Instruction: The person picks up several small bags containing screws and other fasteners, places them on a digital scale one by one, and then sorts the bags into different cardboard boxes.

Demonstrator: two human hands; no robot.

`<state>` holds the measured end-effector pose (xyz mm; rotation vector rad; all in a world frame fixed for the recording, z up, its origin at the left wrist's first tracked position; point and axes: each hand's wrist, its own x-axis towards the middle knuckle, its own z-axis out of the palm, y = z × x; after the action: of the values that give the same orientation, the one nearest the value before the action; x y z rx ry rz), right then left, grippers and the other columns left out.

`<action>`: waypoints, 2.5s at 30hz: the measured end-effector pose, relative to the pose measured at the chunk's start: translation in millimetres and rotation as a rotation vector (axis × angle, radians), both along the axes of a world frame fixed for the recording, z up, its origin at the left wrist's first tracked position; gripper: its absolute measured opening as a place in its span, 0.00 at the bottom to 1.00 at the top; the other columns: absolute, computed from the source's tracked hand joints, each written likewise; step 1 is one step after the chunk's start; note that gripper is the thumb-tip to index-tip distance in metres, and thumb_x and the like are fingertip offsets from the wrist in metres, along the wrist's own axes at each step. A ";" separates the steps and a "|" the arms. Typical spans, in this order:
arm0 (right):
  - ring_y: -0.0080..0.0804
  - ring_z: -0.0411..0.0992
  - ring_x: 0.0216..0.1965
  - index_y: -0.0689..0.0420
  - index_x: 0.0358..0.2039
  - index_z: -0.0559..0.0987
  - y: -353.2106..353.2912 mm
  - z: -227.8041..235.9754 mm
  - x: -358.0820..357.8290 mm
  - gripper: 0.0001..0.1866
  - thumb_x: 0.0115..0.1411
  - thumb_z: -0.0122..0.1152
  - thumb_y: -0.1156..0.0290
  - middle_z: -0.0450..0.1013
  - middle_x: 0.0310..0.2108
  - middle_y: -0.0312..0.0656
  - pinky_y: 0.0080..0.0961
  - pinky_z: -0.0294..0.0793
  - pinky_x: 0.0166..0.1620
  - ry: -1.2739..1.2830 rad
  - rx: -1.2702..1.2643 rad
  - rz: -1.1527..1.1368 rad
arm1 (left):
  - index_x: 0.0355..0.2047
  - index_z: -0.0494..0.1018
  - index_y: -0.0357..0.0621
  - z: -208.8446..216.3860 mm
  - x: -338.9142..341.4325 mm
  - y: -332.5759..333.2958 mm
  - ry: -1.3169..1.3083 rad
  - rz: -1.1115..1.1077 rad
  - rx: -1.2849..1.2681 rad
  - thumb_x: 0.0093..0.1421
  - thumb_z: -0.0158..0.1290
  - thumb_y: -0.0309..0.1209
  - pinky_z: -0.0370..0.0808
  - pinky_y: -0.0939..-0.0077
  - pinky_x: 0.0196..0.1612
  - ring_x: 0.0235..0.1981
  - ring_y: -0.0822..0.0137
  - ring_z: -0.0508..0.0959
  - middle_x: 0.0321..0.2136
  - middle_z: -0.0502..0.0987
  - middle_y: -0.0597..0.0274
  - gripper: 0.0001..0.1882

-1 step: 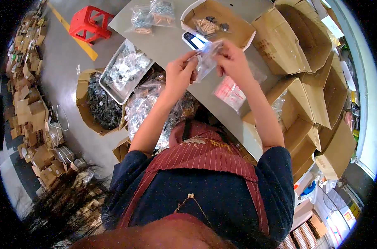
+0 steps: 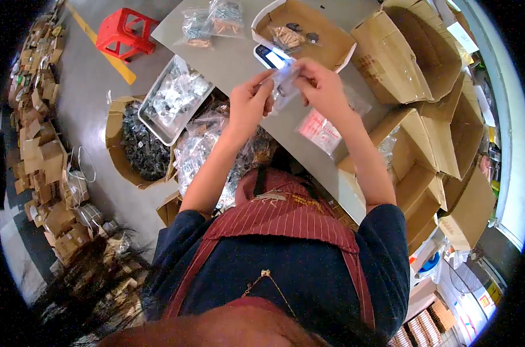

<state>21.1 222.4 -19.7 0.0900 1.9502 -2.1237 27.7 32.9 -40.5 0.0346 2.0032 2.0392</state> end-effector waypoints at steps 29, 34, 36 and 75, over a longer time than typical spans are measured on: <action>0.19 0.73 0.18 0.57 0.46 0.79 13.1 17.0 -69.7 0.14 0.65 0.55 0.64 0.79 0.28 0.37 0.17 0.68 0.20 0.135 0.484 0.102 | 0.52 0.74 0.35 -12.0 -9.1 -20.1 -0.026 0.060 0.071 0.68 0.47 0.30 0.64 0.81 0.19 0.14 0.78 0.68 0.14 0.70 0.67 0.16; 0.44 0.76 0.35 0.56 0.45 0.79 50.1 -99.3 -166.0 0.13 0.60 0.56 0.68 0.80 0.36 0.45 0.37 0.75 0.40 0.691 1.206 0.012 | 0.51 0.75 0.35 -9.4 -6.2 -10.6 -0.035 0.051 0.108 0.68 0.47 0.31 0.66 0.80 0.19 0.14 0.78 0.70 0.14 0.71 0.66 0.16; 0.54 0.75 0.42 0.55 0.43 0.80 48.2 -112.1 -179.7 0.14 0.57 0.57 0.68 0.79 0.37 0.49 0.44 0.74 0.47 0.805 1.357 0.062 | 0.50 0.75 0.34 -8.5 -5.5 -12.0 -0.042 0.077 0.113 0.67 0.48 0.31 0.67 0.79 0.20 0.14 0.78 0.72 0.14 0.73 0.64 0.17; 0.48 0.64 0.59 0.40 0.59 0.73 10.5 -81.1 -152.9 0.35 0.46 0.60 0.77 0.66 0.60 0.46 0.43 0.72 0.55 0.546 1.390 0.521 | 0.42 0.79 0.44 -21.6 -1.5 -13.5 0.305 0.141 -0.425 0.64 0.49 0.31 0.75 0.61 0.32 0.26 0.50 0.80 0.23 0.79 0.49 0.11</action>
<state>-131.7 232.9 -100.8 -0.7017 2.8954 -0.2156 26.2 19.4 -62.2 0.1271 2.6609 1.7215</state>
